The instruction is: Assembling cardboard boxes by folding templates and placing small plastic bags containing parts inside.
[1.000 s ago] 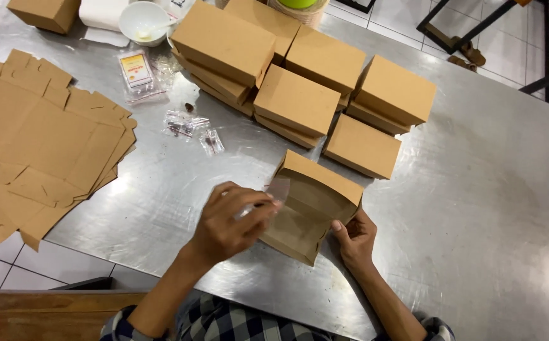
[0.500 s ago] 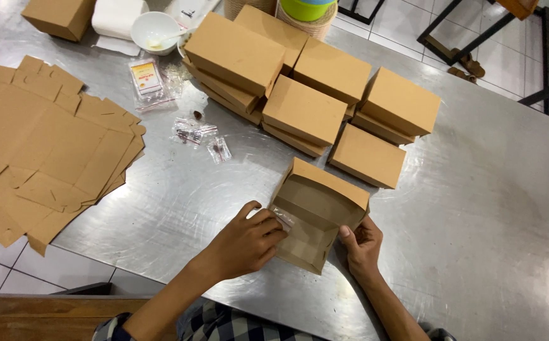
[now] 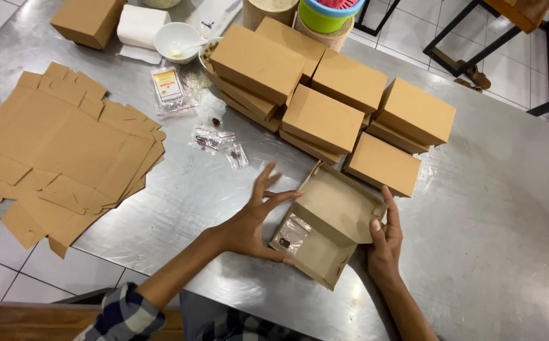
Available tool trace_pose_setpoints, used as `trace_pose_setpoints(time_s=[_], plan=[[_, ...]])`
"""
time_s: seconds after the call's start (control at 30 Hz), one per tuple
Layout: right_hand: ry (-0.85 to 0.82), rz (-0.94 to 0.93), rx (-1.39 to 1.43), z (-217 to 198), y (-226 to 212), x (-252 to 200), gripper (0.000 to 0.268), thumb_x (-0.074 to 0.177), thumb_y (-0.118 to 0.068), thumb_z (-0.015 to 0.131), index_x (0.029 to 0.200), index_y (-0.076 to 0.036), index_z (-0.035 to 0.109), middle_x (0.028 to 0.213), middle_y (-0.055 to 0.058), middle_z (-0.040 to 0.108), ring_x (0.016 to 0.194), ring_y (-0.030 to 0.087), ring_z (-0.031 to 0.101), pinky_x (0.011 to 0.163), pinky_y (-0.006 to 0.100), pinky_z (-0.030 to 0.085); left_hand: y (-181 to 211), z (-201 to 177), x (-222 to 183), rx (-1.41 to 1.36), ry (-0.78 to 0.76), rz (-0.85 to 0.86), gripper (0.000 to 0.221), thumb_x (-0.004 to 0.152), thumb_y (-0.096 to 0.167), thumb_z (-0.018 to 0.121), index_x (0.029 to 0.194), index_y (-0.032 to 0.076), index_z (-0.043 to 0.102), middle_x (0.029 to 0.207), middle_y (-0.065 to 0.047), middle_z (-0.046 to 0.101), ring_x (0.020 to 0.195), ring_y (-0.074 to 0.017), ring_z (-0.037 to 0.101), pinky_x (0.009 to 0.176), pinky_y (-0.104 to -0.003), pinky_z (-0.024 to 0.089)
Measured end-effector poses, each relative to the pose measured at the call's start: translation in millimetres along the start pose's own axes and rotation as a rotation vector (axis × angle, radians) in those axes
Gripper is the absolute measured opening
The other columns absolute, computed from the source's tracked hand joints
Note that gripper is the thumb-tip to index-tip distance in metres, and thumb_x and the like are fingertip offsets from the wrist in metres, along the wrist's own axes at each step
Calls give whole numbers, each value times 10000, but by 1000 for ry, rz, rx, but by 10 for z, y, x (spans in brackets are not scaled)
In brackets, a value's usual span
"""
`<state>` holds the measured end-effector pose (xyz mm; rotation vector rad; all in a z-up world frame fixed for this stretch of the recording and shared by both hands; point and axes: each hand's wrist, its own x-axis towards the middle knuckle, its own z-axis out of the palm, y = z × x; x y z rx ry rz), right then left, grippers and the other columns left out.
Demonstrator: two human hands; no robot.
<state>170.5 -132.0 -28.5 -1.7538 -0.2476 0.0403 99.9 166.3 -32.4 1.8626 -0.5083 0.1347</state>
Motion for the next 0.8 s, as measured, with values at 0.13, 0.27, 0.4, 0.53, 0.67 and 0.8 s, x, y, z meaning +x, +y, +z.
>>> trace_pose_setpoints(time_s=[0.13,0.27,0.4,0.53,0.67,0.8], plan=[[-49,75,46,67,-158,29,669,980,-351,524,1591,-97,422,644,-90,222,563,44,222,595,176,259,67,-137,165,-81,-202,-32,1168,674,501,906,1558,260,181,1733,-222,-128,1613,-501,-25,1227,-700,221],[-41,130,115,98,-164,43,663,961,-351,553,1574,-117,454,1021,29,466,908,140,484,813,273,444,87,-121,225,-317,-184,-26,1184,700,413,892,1545,175,98,1632,-193,247,1529,-393,338,1271,-522,318],[-25,203,118,153,-263,33,652,948,-361,533,1537,-86,488,1342,155,649,1168,276,654,954,395,561,60,-87,160,-172,-176,-13,1104,765,466,845,1608,191,187,1685,-116,266,1529,-348,360,1221,-510,363],[-25,118,300,18,179,90,652,995,-307,496,1591,-49,433,1170,288,690,949,311,718,825,486,618,191,-102,145,-111,-83,2,1159,701,434,912,1601,140,243,1255,-142,625,1181,-381,636,1038,-550,443],[-43,200,105,-280,840,193,506,1062,-311,478,1474,-29,560,1079,283,716,910,338,726,799,501,616,311,-195,176,-162,-133,29,894,835,298,795,1581,102,343,1370,-288,606,1263,-498,603,1063,-605,437],[-83,220,-70,-396,1056,270,442,1099,-345,486,1325,-16,678,1038,264,723,922,351,720,832,532,605,89,-122,139,-342,-26,-41,1093,719,229,908,1606,152,274,1335,-199,627,1237,-356,638,1100,-505,462]])
